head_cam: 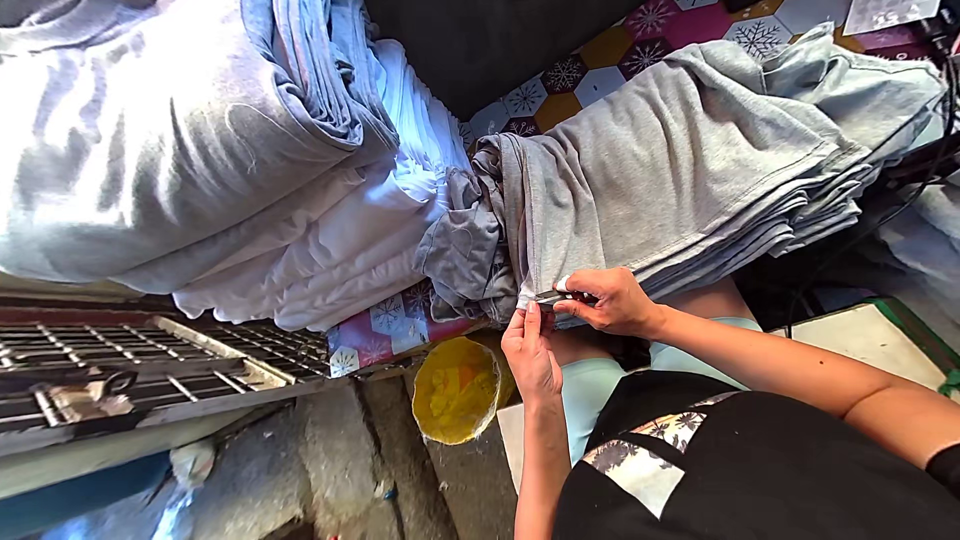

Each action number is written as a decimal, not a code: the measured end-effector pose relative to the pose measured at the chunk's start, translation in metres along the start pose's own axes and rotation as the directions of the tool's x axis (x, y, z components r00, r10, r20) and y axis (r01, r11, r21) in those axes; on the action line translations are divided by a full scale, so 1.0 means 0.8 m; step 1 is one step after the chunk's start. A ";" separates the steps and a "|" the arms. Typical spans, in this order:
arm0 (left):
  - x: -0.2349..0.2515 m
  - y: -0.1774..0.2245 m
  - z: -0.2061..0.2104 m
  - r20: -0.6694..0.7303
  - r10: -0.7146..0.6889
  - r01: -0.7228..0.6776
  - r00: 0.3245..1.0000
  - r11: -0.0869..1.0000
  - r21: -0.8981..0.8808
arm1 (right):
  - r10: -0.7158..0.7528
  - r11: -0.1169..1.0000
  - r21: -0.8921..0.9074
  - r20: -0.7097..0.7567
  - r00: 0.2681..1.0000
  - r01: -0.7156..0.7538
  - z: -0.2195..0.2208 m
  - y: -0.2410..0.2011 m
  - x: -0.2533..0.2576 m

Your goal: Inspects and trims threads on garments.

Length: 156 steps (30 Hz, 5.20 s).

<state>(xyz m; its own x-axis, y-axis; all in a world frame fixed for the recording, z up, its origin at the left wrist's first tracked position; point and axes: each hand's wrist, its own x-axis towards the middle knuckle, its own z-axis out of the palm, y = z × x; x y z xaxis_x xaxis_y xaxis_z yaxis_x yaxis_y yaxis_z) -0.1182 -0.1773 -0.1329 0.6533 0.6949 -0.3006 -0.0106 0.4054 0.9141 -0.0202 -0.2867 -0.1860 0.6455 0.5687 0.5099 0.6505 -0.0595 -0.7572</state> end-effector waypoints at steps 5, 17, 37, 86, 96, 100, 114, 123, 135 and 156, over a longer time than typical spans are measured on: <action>0.000 0.000 -0.001 -0.008 0.005 -0.005 1.000 1.000 0.027 | -0.061 0.997 -0.048 -0.029 0.998 0.059 0.001 0.001 0.001; 0.000 0.008 0.001 -0.037 -0.112 0.106 0.993 0.984 -0.141 | 0.277 0.941 0.217 -0.053 0.959 -0.259 -0.008 0.008 -0.005; 0.005 0.024 -0.036 0.377 -0.018 -0.097 0.926 0.954 0.282 | 0.011 0.953 0.302 0.092 0.996 -0.038 -0.081 0.034 0.029; 0.054 0.002 -0.006 0.320 0.157 -0.255 0.935 0.921 0.294 | 0.150 0.989 0.020 -0.108 0.983 -0.149 -0.105 0.065 0.017; 0.056 0.009 0.003 0.221 0.257 -0.320 0.941 0.888 0.330 | 0.147 0.971 0.212 -0.149 0.978 -0.113 -0.037 0.016 0.007; 0.053 0.011 0.011 0.221 0.229 -0.294 0.948 0.895 0.335 | 0.080 0.996 -0.036 -0.154 0.985 -0.087 -0.024 0.003 0.010; 0.056 0.004 0.001 0.347 -0.014 -0.070 0.938 0.971 0.229 | 0.533 0.841 0.032 0.124 0.837 -0.540 -0.078 0.044 0.046; 0.022 0.002 0.016 0.325 0.201 -0.351 0.924 0.783 0.513 | 0.291 0.957 0.001 -0.045 0.956 -0.291 -0.042 -0.034 0.017; 0.011 -0.012 0.022 0.394 0.343 -0.522 0.853 0.553 0.649 | 0.296 0.953 -0.057 -0.058 0.954 -0.299 -0.033 -0.028 0.011; 0.016 -0.042 0.017 0.251 0.493 -0.553 0.833 0.732 0.398 | 0.581 0.691 0.464 0.099 0.808 -0.554 -0.022 -0.039 0.019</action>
<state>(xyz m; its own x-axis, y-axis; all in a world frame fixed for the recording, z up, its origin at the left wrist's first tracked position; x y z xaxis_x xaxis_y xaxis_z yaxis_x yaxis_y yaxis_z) -0.0992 -0.1898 -0.1637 0.7291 0.6294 0.2688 -0.0682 -0.3240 0.9436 -0.0239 -0.2904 -0.1475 0.8597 0.5062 -0.0687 -0.0939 0.0244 -0.9953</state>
